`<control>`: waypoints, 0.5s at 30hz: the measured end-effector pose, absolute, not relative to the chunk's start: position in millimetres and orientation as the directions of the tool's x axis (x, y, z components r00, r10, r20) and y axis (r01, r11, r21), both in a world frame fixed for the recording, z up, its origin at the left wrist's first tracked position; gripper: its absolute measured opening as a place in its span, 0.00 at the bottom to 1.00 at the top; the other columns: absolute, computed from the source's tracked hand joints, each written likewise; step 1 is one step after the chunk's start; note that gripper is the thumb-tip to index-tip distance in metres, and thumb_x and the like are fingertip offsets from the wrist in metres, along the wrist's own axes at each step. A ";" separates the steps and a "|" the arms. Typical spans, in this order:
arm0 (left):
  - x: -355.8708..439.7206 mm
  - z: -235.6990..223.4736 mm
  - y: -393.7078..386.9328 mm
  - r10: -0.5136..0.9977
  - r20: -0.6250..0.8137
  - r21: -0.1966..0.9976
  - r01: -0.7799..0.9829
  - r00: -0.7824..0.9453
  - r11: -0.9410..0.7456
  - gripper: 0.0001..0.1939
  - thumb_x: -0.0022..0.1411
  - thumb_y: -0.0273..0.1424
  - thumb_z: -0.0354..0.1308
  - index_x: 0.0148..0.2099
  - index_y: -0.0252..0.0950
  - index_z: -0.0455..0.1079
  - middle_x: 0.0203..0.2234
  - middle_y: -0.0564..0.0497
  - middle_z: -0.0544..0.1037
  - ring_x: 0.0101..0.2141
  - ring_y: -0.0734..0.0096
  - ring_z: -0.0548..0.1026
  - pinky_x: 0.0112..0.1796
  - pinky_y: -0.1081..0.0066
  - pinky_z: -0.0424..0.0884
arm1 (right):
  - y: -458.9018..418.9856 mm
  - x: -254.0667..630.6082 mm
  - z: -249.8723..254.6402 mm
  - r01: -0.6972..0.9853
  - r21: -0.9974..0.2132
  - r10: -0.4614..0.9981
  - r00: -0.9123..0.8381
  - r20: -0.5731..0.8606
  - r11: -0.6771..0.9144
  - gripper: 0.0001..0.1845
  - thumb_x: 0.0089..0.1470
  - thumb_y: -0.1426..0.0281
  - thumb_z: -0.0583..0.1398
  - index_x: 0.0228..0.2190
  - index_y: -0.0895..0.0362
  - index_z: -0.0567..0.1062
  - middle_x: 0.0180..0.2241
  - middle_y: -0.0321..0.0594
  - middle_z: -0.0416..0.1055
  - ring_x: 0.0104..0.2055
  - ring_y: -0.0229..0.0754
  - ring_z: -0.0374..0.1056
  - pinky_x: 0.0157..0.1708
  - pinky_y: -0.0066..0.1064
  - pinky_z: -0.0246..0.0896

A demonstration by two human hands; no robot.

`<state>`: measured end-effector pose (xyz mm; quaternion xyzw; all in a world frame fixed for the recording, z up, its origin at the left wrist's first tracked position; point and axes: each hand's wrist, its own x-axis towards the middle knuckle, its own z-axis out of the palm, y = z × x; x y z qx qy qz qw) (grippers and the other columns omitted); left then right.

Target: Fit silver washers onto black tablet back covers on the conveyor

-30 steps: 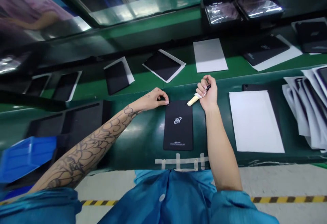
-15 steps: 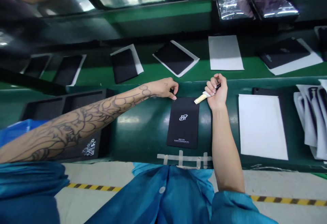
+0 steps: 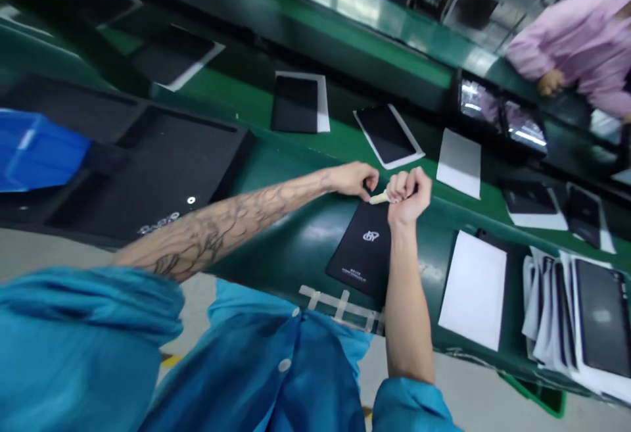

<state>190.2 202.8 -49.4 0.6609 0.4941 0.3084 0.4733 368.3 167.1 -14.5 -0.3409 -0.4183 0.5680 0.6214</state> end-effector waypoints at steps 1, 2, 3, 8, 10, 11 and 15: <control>174.6 -41.3 189.6 0.929 -0.039 0.929 0.357 0.368 -0.102 0.11 0.50 0.26 0.76 0.33 0.37 0.77 0.29 0.54 0.80 0.33 0.65 0.78 0.39 0.67 0.76 | 167.1 356.6 -14.0 -0.384 -0.913 0.989 0.001 0.146 0.135 0.34 0.63 0.49 0.60 0.19 0.51 0.48 0.16 0.29 0.39 0.17 0.36 0.38 0.16 0.29 0.40; 154.8 -34.1 173.2 0.918 0.009 0.925 0.346 0.396 -0.159 0.08 0.57 0.29 0.73 0.38 0.37 0.78 0.35 0.52 0.82 0.36 0.66 0.79 0.41 0.67 0.76 | 167.0 347.2 -14.7 -0.359 -0.921 0.986 -0.004 0.164 0.152 0.34 0.64 0.48 0.59 0.18 0.51 0.48 0.16 0.30 0.39 0.17 0.35 0.38 0.16 0.29 0.39; 131.1 -27.9 154.1 0.933 0.075 0.918 0.341 0.352 -0.202 0.07 0.63 0.34 0.68 0.42 0.37 0.77 0.39 0.50 0.83 0.39 0.66 0.79 0.44 0.66 0.77 | 166.9 340.2 -16.1 -0.345 -0.923 0.983 -0.010 0.182 0.168 0.35 0.64 0.47 0.59 0.17 0.51 0.49 0.15 0.30 0.39 0.17 0.35 0.38 0.17 0.29 0.37; -16.3 -11.3 43.8 0.966 0.143 0.685 0.726 -0.217 0.062 0.19 0.71 0.50 0.56 0.49 0.41 0.75 0.43 0.55 0.80 0.42 0.70 0.78 0.49 0.65 0.75 | 164.7 331.4 -24.4 -0.306 -0.932 0.974 -0.047 0.222 0.197 0.35 0.68 0.43 0.56 0.19 0.50 0.53 0.16 0.28 0.41 0.17 0.35 0.38 0.18 0.30 0.36; -62.1 -14.5 4.1 0.940 0.080 0.522 0.817 -0.331 0.243 0.22 0.69 0.52 0.54 0.52 0.42 0.74 0.46 0.53 0.79 0.43 0.65 0.78 0.46 0.64 0.75 | 163.5 331.2 -26.5 -0.289 -0.932 0.968 -0.060 0.245 0.218 0.33 0.68 0.44 0.57 0.21 0.50 0.57 0.16 0.26 0.41 0.17 0.34 0.37 0.18 0.29 0.37; -77.6 -18.3 -13.2 0.936 0.052 0.445 0.847 -0.349 0.291 0.23 0.69 0.52 0.53 0.53 0.41 0.74 0.46 0.52 0.78 0.43 0.63 0.78 0.43 0.65 0.74 | 162.8 330.5 -27.3 -0.282 -0.931 0.964 -0.063 0.257 0.230 0.31 0.69 0.45 0.57 0.22 0.50 0.59 0.16 0.25 0.41 0.17 0.34 0.37 0.18 0.29 0.37; -99.8 -40.6 -57.3 0.960 -0.015 0.304 0.913 -0.280 0.271 0.24 0.72 0.55 0.49 0.56 0.46 0.72 0.49 0.52 0.76 0.49 0.56 0.78 0.42 0.64 0.72 | 161.3 325.6 -29.6 -0.239 -0.938 0.961 -0.055 0.272 0.252 0.19 0.69 0.49 0.57 0.33 0.49 0.64 0.16 0.21 0.42 0.16 0.34 0.35 0.19 0.27 0.37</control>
